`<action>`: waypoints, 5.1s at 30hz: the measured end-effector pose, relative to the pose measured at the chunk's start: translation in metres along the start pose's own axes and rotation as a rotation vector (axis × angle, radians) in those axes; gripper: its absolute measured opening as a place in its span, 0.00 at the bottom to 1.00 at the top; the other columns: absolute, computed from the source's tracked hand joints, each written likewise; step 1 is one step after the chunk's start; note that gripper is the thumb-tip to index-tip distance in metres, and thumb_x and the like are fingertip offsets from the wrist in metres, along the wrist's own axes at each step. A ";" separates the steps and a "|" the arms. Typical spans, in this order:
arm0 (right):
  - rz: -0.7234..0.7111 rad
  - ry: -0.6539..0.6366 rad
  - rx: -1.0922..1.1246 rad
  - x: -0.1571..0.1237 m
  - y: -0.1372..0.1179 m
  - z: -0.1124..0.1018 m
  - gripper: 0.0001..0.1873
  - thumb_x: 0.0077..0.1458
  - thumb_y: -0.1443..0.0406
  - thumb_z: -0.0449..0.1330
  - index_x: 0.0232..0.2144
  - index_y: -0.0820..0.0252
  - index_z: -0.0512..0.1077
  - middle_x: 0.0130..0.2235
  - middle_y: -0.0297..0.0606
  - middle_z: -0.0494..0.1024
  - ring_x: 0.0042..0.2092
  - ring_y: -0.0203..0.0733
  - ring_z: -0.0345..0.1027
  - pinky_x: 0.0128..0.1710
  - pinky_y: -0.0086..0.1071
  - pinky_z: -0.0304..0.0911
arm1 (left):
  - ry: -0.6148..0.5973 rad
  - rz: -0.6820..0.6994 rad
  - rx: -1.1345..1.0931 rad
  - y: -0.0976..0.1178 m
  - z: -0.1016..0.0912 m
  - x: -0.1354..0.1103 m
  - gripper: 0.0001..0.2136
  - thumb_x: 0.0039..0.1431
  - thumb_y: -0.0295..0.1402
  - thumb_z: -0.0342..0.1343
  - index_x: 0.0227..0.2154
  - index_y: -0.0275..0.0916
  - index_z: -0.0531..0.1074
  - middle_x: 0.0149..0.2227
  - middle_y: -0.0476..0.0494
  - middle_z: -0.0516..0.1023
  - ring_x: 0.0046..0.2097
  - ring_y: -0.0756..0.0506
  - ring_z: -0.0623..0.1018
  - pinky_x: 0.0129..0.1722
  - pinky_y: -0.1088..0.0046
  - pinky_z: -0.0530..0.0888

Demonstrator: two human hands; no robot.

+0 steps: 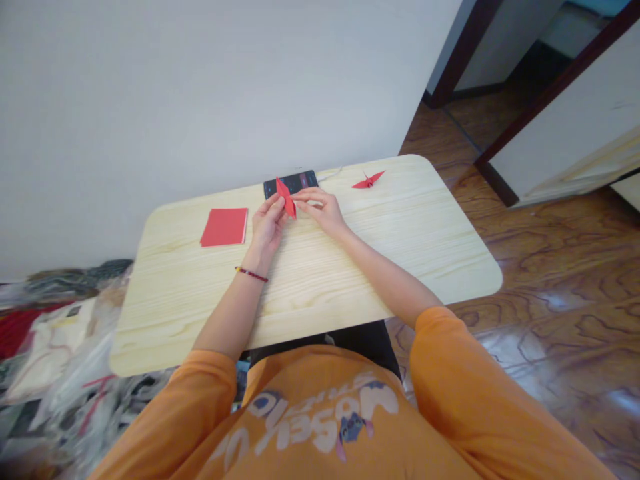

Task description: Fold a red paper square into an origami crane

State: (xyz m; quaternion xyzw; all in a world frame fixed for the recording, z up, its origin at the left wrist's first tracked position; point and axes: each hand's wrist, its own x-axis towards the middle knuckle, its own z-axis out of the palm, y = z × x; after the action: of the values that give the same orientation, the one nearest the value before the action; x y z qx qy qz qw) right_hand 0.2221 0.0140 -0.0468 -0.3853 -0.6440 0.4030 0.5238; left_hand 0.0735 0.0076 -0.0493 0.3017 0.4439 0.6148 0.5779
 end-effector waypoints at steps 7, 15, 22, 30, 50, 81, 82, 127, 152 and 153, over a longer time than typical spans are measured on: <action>0.387 -0.093 0.292 0.000 0.000 0.006 0.22 0.35 0.50 0.71 0.23 0.62 0.75 0.25 0.35 0.77 0.26 0.34 0.68 0.30 0.30 0.67 | 0.051 0.168 0.221 0.000 0.005 -0.006 0.16 0.43 0.40 0.68 0.35 0.38 0.78 0.33 0.43 0.82 0.39 0.45 0.81 0.35 0.74 0.74; 0.433 -0.090 0.276 0.001 0.000 0.003 0.22 0.30 0.52 0.73 0.20 0.63 0.74 0.21 0.34 0.76 0.24 0.31 0.65 0.29 0.28 0.64 | -0.033 0.170 0.201 -0.001 0.004 -0.003 0.20 0.37 0.41 0.71 0.33 0.36 0.77 0.26 0.46 0.81 0.28 0.49 0.79 0.33 0.74 0.75; 0.464 -0.104 0.255 0.001 -0.008 0.002 0.20 0.28 0.55 0.74 0.18 0.64 0.74 0.19 0.33 0.74 0.23 0.31 0.65 0.27 0.27 0.62 | -0.082 0.146 0.233 0.003 0.001 -0.004 0.22 0.32 0.42 0.73 0.32 0.36 0.77 0.29 0.43 0.82 0.29 0.48 0.80 0.34 0.72 0.77; 0.471 -0.113 0.225 0.001 -0.008 0.001 0.19 0.30 0.57 0.74 0.18 0.65 0.73 0.19 0.34 0.74 0.23 0.31 0.65 0.27 0.28 0.62 | -0.107 0.096 0.239 0.004 -0.001 -0.002 0.20 0.33 0.41 0.73 0.28 0.34 0.77 0.29 0.42 0.81 0.28 0.49 0.79 0.35 0.71 0.76; 0.406 -0.159 0.196 0.002 0.000 -0.001 0.15 0.34 0.60 0.71 0.16 0.64 0.71 0.18 0.34 0.73 0.22 0.29 0.62 0.25 0.26 0.58 | -0.290 -0.109 0.176 0.009 -0.008 0.001 0.14 0.37 0.38 0.72 0.23 0.35 0.77 0.25 0.47 0.78 0.26 0.54 0.73 0.30 0.78 0.70; 0.440 -0.206 0.262 0.004 -0.002 -0.008 0.17 0.32 0.59 0.73 0.16 0.64 0.71 0.18 0.34 0.73 0.22 0.30 0.62 0.24 0.26 0.58 | -0.224 -0.083 0.080 0.011 -0.004 -0.001 0.16 0.38 0.34 0.72 0.32 0.37 0.78 0.35 0.44 0.82 0.38 0.48 0.81 0.45 0.70 0.76; 0.438 -0.197 0.254 0.004 -0.002 -0.008 0.17 0.32 0.58 0.73 0.16 0.63 0.71 0.18 0.34 0.74 0.22 0.30 0.62 0.24 0.26 0.58 | -0.219 -0.077 0.092 0.010 -0.004 -0.002 0.18 0.37 0.35 0.72 0.34 0.37 0.77 0.35 0.44 0.83 0.38 0.47 0.81 0.45 0.69 0.76; 0.201 -0.018 0.270 0.005 0.001 -0.005 0.18 0.39 0.56 0.69 0.34 0.58 0.77 0.36 0.36 0.78 0.37 0.39 0.70 0.39 0.32 0.66 | -0.111 0.130 0.201 0.001 0.004 -0.009 0.19 0.35 0.32 0.72 0.25 0.39 0.64 0.28 0.50 0.79 0.27 0.52 0.77 0.33 0.74 0.74; 0.070 -0.015 0.120 0.007 0.012 -0.004 0.13 0.43 0.58 0.69 0.30 0.61 0.79 0.38 0.42 0.80 0.42 0.43 0.74 0.46 0.39 0.70 | -0.071 0.425 0.435 0.001 0.004 -0.010 0.14 0.41 0.27 0.68 0.26 0.39 0.66 0.27 0.52 0.76 0.31 0.51 0.78 0.34 0.76 0.75; 0.061 -0.014 0.094 0.007 0.012 -0.005 0.13 0.44 0.58 0.69 0.30 0.61 0.79 0.38 0.42 0.80 0.41 0.43 0.74 0.44 0.38 0.70 | -0.067 0.439 0.459 0.001 0.004 -0.011 0.13 0.41 0.26 0.68 0.27 0.39 0.67 0.28 0.51 0.76 0.31 0.51 0.78 0.35 0.76 0.75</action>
State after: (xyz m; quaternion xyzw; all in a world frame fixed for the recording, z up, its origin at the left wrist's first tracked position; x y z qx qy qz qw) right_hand 0.2265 0.0253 -0.0547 -0.3769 -0.6159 0.4512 0.5245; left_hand 0.0783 -0.0018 -0.0451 0.5329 0.4762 0.5981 0.3626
